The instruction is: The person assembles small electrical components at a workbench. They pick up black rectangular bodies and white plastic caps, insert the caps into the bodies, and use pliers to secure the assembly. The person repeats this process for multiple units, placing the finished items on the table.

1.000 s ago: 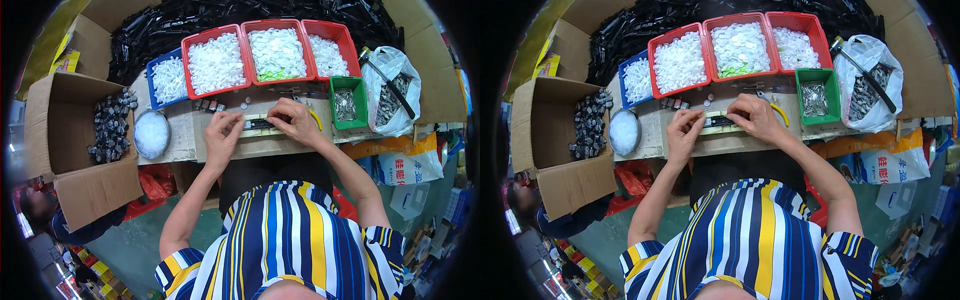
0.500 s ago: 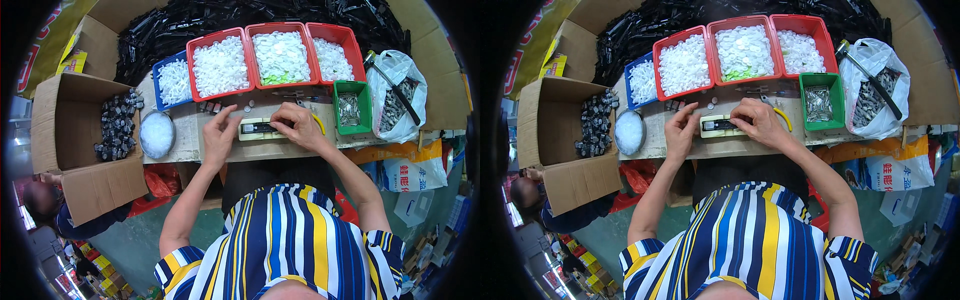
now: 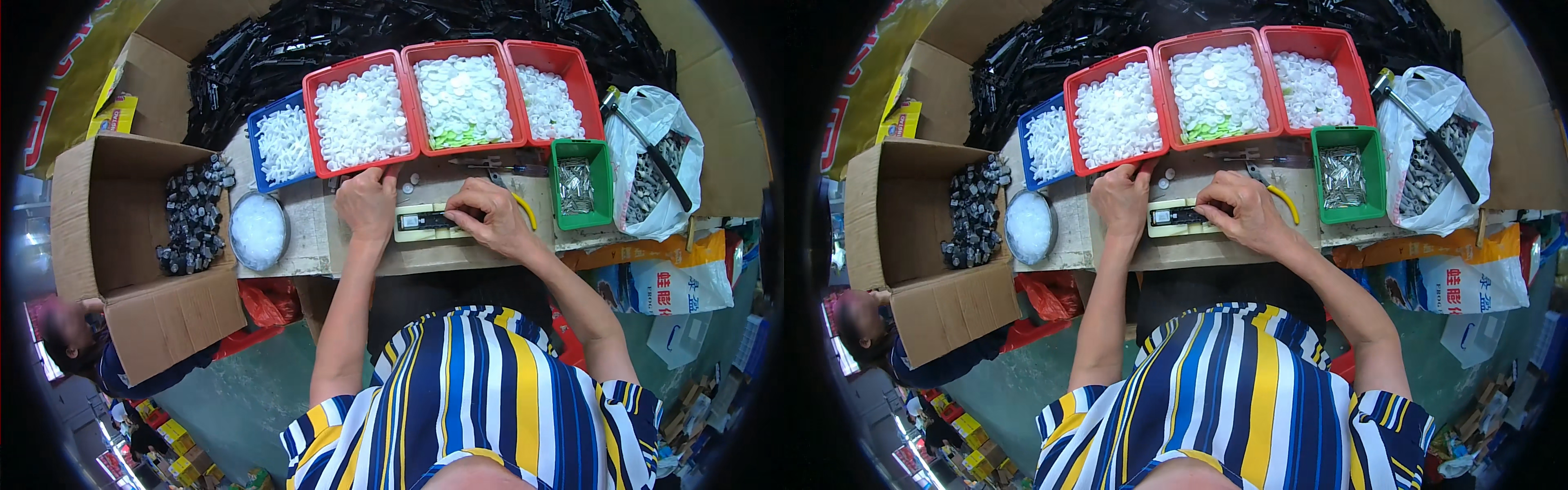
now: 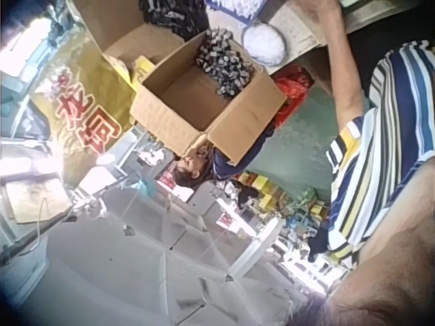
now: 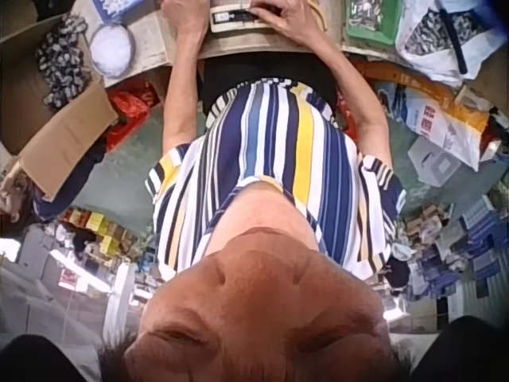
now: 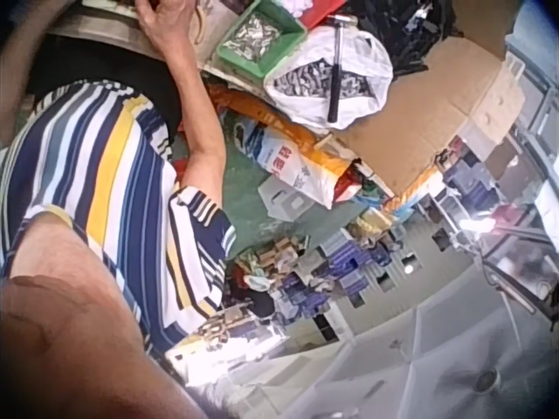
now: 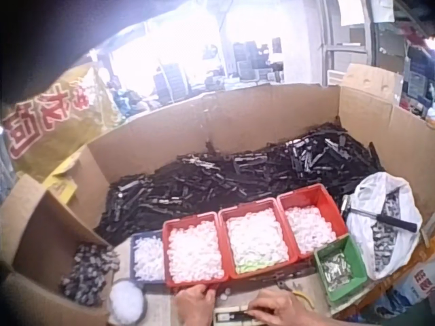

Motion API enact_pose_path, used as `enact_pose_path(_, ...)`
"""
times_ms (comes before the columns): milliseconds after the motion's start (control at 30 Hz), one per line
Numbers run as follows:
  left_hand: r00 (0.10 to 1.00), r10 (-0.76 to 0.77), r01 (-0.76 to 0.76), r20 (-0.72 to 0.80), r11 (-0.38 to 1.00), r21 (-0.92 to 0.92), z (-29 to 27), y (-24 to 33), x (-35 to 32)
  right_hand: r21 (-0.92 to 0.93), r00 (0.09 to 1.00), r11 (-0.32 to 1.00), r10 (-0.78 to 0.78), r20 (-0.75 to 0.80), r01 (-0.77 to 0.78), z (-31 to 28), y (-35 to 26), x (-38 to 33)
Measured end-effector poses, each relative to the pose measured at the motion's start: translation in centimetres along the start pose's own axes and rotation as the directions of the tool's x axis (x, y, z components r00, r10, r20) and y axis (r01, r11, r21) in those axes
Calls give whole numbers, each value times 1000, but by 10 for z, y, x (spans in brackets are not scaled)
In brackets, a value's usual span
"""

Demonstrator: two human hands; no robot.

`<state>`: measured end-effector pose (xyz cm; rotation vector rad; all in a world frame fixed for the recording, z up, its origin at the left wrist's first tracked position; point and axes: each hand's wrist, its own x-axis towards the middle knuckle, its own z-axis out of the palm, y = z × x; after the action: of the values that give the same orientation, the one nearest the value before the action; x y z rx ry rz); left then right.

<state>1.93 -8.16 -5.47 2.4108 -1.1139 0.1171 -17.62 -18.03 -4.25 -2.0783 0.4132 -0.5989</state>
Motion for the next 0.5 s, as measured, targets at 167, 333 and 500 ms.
enact_pose_path(167,1000,6,-6,-5,1000,-24,1,3,1,11,999,999,47,-6,-47,-1,-5,0)
enact_pose_path(333,999,-53,51,9,881,-470,-12,0,-5,86,990,987,135,27,-137,-7,-13,1)
enact_pose_path(500,873,-248,477,419,259,-840,-52,8,-21,50,1000,999,-6,-16,7,-11,-33,7)
